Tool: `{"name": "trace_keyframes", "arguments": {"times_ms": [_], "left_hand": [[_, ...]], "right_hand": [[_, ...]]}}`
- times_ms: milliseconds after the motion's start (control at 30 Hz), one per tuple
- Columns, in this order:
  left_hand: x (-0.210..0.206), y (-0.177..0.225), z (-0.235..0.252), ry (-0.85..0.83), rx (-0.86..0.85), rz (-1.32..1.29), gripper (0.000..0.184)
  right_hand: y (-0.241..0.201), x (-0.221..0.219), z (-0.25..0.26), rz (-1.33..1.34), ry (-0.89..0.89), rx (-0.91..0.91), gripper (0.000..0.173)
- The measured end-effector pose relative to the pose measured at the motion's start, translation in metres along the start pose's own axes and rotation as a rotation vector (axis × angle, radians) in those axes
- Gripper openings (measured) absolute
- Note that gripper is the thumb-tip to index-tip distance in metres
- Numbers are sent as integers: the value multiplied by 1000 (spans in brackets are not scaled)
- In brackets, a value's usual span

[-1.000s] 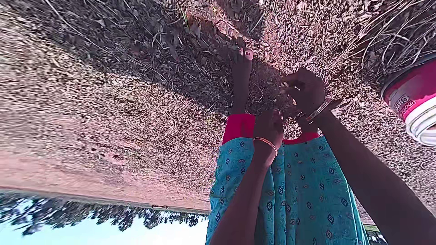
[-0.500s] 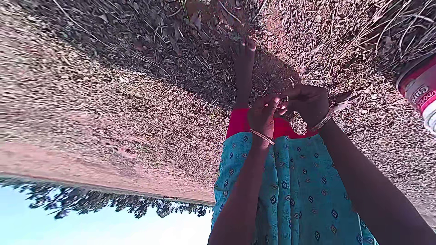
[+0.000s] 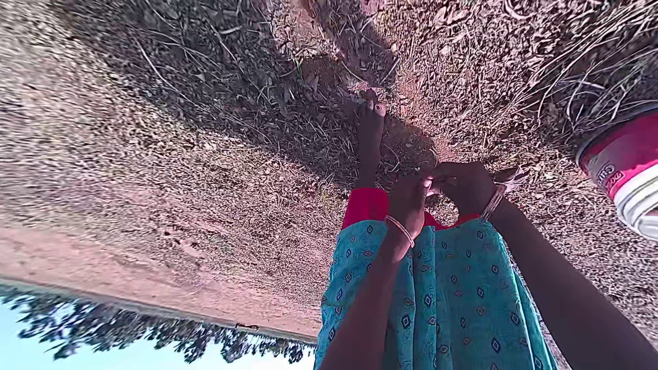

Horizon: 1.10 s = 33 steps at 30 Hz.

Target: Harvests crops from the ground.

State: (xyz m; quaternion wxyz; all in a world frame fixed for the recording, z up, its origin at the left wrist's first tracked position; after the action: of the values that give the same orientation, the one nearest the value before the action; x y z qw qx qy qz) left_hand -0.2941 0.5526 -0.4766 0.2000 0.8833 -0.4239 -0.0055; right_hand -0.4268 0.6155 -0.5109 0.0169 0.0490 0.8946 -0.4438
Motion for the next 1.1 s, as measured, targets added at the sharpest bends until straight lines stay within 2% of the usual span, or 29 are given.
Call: {"name": "trace_keyframes", "arguments": {"times_ms": [67, 133, 200, 267, 300, 333, 367, 400, 467, 500, 567, 633, 700, 767, 833, 933, 1000, 1100], "left_hand": [[-3, -1, 1, -44, -23, -227, 19], [-4, 0, 0, -93, 16, -543, 32], [-2, 3, 1, -55, 115, -896, 48], [5, 2, 5, 33, 177, -1069, 63], [10, -2, 8, 23, 166, -1084, 69], [13, -6, 10, -1, 147, -1084, 72], [14, -7, 11, -31, 135, -1085, 70], [15, -4, 10, -48, 145, -1092, 64], [13, 8, 7, -89, 190, -1106, 45], [12, 14, 2, -83, 229, -1103, 39], [11, 26, -5, -95, 263, -1103, 37], [19, 36, -5, -93, 232, -1094, 41], [35, 42, -5, 14, 228, -1040, 43], [52, 51, -4, 179, 291, -996, 44], [61, 66, -1, 263, 321, -995, 44], [64, 79, -6, 231, 186, -991, 42], [68, 84, -8, 224, 228, -1009, 41], [78, 90, -8, 202, 328, -1018, 40]], "right_hand": [[2, 5, -1, 176, -35, -83, 13], [1, 10, -3, 361, -43, -171, 14], [-1, 15, -3, 379, 102, -170, 14], [-8, 20, -5, 238, 334, -111, 17], [-14, 22, -7, 119, 398, -57, 20], [-23, 26, -9, -12, 370, 22, 22], [-35, 29, -9, -143, 274, 108, 27], [-45, 32, -6, -243, 157, 157, 38], [-49, 40, 12, -377, 71, 108, 72], [-43, 46, 26, -430, 108, 29, 79], [-27, 60, 65, -499, 182, -174, 69], [-17, 66, 114, -513, 156, -325, 45], [-14, 55, 164, -483, 132, -426, 38], [-8, 40, 210, -480, 116, -498, 40], [-10, 28, 251, -573, 89, -586, 46], [-11, 10, 288, -723, 112, -765, 51], [-19, 0, 299, -792, 140, -861, 52], [-18, -4, 299, -880, 153, -885, 56]]}}
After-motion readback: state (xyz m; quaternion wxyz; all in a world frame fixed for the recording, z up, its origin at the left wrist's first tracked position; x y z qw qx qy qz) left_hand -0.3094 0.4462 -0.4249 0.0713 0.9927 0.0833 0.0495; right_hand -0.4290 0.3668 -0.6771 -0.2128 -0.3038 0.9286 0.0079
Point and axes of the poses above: each hand's wrist, its own z-axis towards the middle knuckle, its own x-axis out of the back of the hand, y = z × x, the point moved 3 cm from there along z, towards the middle knuckle, and after that the axes turned 5 degrees about z, right-handed, at the moved point
